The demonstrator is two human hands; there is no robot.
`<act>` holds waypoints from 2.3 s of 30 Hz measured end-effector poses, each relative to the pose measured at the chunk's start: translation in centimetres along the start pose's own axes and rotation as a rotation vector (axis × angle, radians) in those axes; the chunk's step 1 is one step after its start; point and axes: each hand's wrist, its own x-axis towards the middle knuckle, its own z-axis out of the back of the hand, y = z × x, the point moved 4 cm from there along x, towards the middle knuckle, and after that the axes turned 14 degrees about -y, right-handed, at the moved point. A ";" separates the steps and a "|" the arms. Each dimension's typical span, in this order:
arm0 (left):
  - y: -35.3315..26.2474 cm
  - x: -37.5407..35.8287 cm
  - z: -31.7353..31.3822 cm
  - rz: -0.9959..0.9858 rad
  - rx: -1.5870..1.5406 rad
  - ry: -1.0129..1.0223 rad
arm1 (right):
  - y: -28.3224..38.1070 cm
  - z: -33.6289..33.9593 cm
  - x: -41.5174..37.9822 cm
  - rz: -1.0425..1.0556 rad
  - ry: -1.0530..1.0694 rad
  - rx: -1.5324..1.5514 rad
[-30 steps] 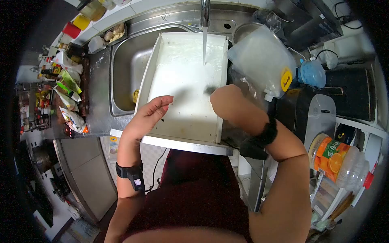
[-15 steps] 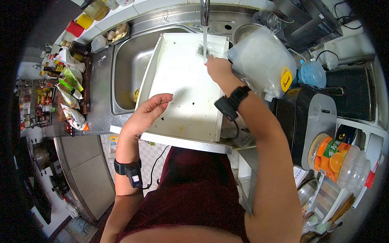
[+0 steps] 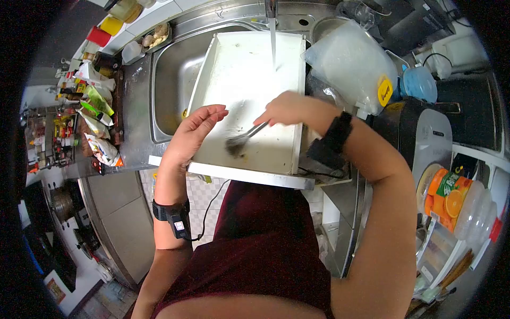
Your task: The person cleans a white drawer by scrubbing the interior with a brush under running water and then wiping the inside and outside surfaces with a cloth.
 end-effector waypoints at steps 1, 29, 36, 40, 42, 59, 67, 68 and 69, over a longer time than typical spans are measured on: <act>0.0 0.0 0.0 -0.005 0.002 0.014 | -1.2 0.5 -0.7 0.021 -0.008 -0.025; 0.3 -0.5 0.1 -0.054 0.059 0.053 | -7.9 1.7 0.9 -0.600 -0.289 -0.432; -2.5 0.5 -0.4 -0.072 0.160 0.007 | -12.1 0.7 3.8 -0.593 -0.433 -0.306; -4.3 3.4 0.4 -0.137 0.146 -0.097 | -12.9 -1.2 7.3 -0.549 -0.469 -0.101; -4.8 4.9 0.7 -0.143 0.165 -0.155 | -11.6 -2.1 8.2 -0.423 -0.484 0.066; -1.3 7.5 1.3 -0.008 0.134 -0.181 | 1.1 -3.9 7.9 0.322 -0.108 0.414; -1.3 7.5 0.9 -0.021 0.157 -0.154 | 3.1 -2.1 8.6 0.095 -0.160 0.333; -1.1 7.4 0.9 -0.024 0.163 -0.152 | 3.4 -2.6 8.2 0.184 -0.167 0.319; -1.0 7.4 0.9 -0.030 0.168 -0.153 | 3.6 -3.0 7.6 0.274 -0.174 0.302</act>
